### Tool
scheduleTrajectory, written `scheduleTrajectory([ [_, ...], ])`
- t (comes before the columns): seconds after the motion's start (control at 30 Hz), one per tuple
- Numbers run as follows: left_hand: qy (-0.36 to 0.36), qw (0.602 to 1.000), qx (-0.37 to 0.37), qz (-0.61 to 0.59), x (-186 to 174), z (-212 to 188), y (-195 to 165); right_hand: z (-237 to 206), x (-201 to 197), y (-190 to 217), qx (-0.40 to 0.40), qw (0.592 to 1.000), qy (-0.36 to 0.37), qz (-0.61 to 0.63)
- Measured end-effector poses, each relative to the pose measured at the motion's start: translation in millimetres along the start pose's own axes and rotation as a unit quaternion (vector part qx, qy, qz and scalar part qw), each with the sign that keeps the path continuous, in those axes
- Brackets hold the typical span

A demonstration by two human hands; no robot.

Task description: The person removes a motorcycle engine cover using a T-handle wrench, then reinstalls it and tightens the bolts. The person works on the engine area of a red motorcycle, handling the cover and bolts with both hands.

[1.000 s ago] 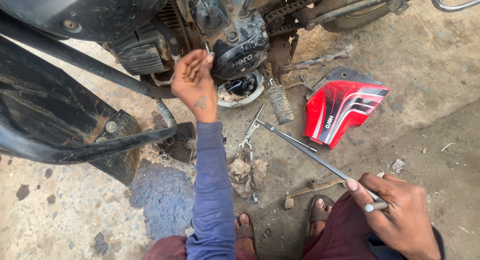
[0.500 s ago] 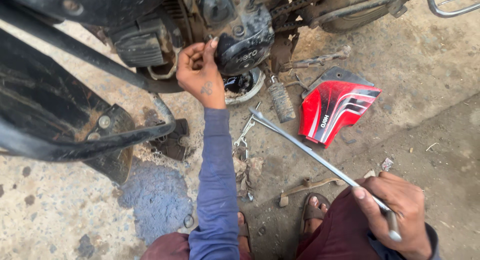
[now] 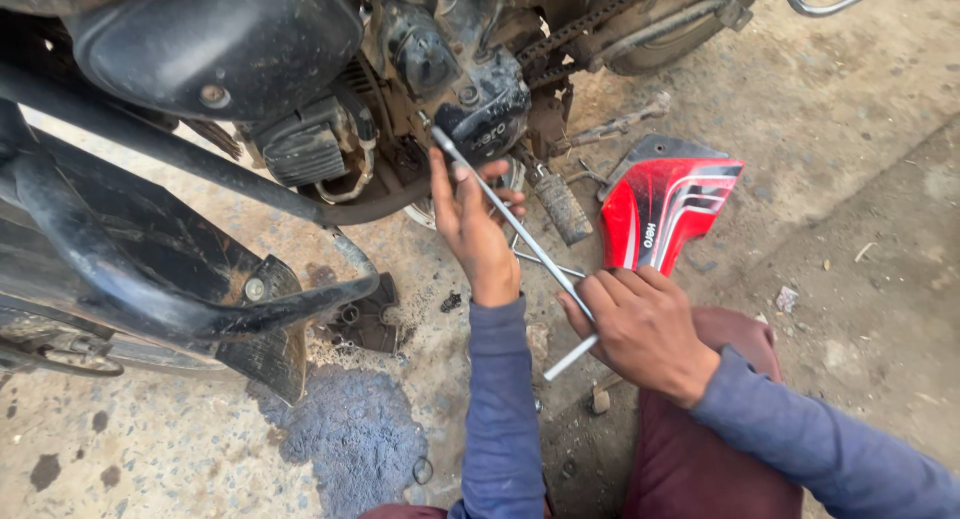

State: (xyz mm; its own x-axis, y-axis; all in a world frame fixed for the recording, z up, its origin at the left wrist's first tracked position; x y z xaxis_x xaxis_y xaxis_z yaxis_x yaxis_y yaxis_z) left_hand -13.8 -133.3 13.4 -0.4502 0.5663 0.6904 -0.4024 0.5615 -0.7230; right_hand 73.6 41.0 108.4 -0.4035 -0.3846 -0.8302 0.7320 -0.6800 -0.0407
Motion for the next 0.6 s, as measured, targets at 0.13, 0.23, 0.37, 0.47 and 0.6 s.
scheduleTrajectory([
  [0.13,0.026,0.998,-0.002,-0.054,-2.3,9.3,-3.8,10.9,6.3,16.2,-0.015,0.997,0.016,-0.072],
  [0.23,0.034,0.996,-0.025,-0.08,-6.3,16.1,-1.4,16.5,7.1,24.2,-0.018,0.993,0.022,-0.118],
  [0.37,0.047,0.993,-0.05,-0.094,-6.2,21.7,2.9,17.0,12.0,34.9,-0.026,0.985,0.042,-0.163],
  [0.47,0.04,0.987,-0.055,-0.144,-5.6,24.3,4.4,13.5,14.5,34.9,-0.011,0.99,0.038,-0.133],
  [0.6,0.048,0.97,-0.073,-0.228,2.2,20.6,9.8,-3.0,39.4,7.3,0.195,0.967,0.121,0.111],
])
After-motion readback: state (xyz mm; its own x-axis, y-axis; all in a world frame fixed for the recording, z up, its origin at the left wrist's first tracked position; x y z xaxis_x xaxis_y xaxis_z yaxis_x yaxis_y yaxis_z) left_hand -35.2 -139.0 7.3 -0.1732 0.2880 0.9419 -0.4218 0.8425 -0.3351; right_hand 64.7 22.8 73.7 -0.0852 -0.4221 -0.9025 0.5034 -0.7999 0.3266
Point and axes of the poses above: each hand's wrist, its own z-axis towards the middle knuckle, its own x-axis out of the palm, y = z × x, the point moved 8 cm from there along z, towards the middle knuckle, and after that the axes turned 7 degrees about -z, right-handed, at the moved point
